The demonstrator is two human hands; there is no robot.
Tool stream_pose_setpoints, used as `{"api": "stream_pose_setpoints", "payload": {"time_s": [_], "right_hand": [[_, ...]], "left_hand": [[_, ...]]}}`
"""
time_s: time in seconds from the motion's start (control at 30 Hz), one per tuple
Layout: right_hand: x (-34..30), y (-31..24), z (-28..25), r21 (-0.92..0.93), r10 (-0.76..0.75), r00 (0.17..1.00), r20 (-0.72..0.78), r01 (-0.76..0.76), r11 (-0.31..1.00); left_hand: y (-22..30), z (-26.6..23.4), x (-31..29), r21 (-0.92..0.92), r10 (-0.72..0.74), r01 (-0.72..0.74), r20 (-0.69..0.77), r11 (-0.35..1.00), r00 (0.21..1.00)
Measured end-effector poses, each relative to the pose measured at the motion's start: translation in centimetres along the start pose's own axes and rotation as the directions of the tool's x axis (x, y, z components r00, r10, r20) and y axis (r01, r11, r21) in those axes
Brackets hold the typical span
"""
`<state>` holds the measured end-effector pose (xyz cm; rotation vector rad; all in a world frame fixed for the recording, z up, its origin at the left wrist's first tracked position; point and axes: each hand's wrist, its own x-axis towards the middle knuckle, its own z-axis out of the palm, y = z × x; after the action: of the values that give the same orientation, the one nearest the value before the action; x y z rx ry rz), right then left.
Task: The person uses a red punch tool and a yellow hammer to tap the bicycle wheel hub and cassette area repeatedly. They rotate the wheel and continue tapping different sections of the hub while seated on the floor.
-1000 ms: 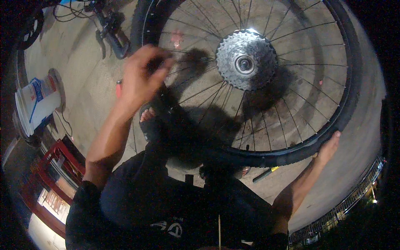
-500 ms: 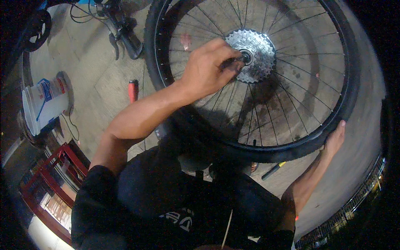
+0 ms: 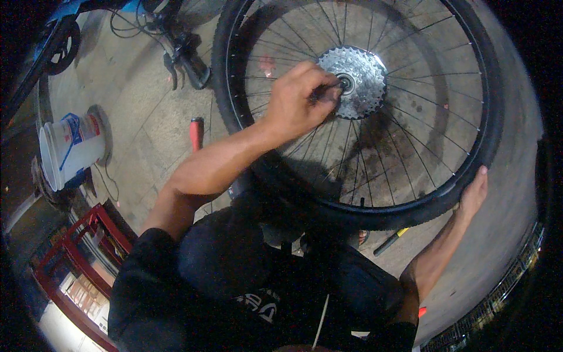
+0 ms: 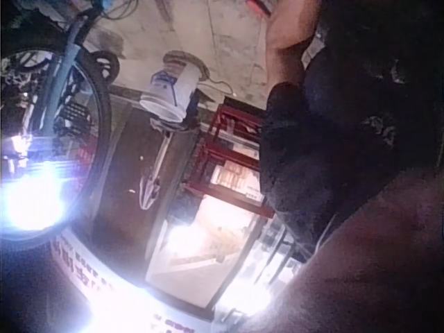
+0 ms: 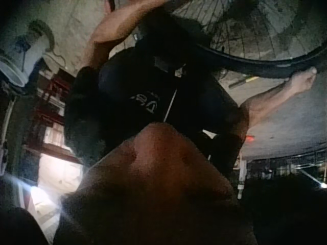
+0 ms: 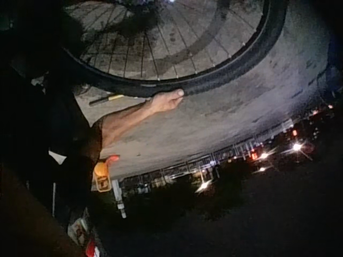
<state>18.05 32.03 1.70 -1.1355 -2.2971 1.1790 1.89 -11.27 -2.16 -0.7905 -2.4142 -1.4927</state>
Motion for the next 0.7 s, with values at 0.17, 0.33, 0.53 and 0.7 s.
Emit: {"api": "stream_pose_setpoints", "payload": {"time_s": [0.17, 0.33, 0.53, 0.7], "right_hand": [[0.3, 0.4, -0.1, 0.039, 0.043, 0.999, 0.02, -0.043, 0.998], [0.4, 0.8, -0.3, 0.065, 0.062, 0.996, 0.064, -0.067, 0.996], [0.4, 0.4, 0.2, 0.067, 0.068, 0.998, 0.004, -0.068, 0.995], [1.4, 1.7, -0.7, 0.032, 0.064, 0.997, 0.034, -0.065, 0.997]], "left_hand": [[0.3, -0.1, -0.1, -0.05, -0.047, 0.048, 0.03, 0.998, 0.998], [-0.1, 0.5, -0.5, -0.014, 0.0, 0.0, -0.007, 1.0, 1.0], [-0.7, 0.5, -0.6, 0.019, 0.008, -0.009, 0.031, 1.0, 0.999], [-0.2, 0.3, -0.5, -0.034, -0.004, 0.004, 0.022, 0.999, 1.0]]}}
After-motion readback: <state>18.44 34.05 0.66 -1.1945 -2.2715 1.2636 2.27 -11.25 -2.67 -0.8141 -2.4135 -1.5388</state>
